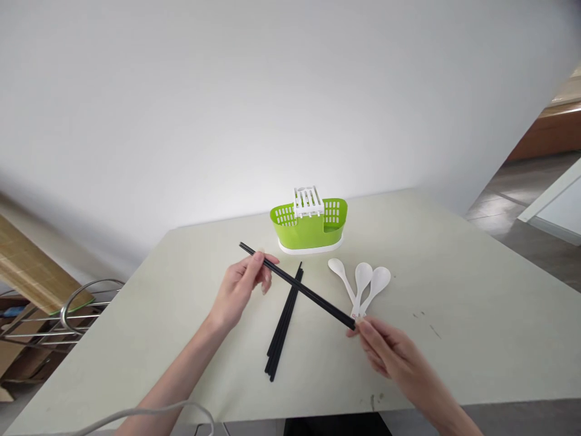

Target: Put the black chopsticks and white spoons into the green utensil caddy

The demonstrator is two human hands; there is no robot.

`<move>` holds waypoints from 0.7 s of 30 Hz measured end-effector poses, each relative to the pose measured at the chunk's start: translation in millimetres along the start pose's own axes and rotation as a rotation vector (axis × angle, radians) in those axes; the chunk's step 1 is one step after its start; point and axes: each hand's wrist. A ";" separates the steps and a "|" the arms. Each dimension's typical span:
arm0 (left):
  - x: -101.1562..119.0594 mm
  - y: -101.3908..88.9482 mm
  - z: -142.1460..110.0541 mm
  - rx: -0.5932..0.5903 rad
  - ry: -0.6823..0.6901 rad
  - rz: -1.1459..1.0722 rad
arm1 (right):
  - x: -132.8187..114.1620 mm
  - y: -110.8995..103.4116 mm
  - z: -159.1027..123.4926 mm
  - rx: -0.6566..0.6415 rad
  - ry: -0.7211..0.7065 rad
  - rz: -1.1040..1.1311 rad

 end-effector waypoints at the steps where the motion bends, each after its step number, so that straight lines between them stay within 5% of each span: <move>1: 2.9 -6.9 5.6 0.039 0.005 -0.023 | -1.4 -11.2 0.2 0.043 -0.030 -0.029; 6: 15.5 -46.7 48.4 0.317 0.068 -0.172 | -6.3 -67.8 -1.4 0.356 -0.141 -0.090; 9: 14.6 -66.8 81.0 0.451 0.128 -0.166 | -3.0 -87.5 -3.7 0.425 -0.129 -0.137; 14: -1.5 -82.7 129.2 0.561 0.171 -0.036 | 6.2 -89.9 -4.5 0.398 -0.105 -0.321; 21: -17.5 -71.3 169.8 0.469 0.174 0.206 | 6.1 -75.8 -5.0 0.367 -0.179 -0.536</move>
Point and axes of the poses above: each hand's wrist, its own z-axis towards the middle knuckle, its own y-axis out of the palm, x = y × z, and after that the axes turned 14 degrees about z, right-handed
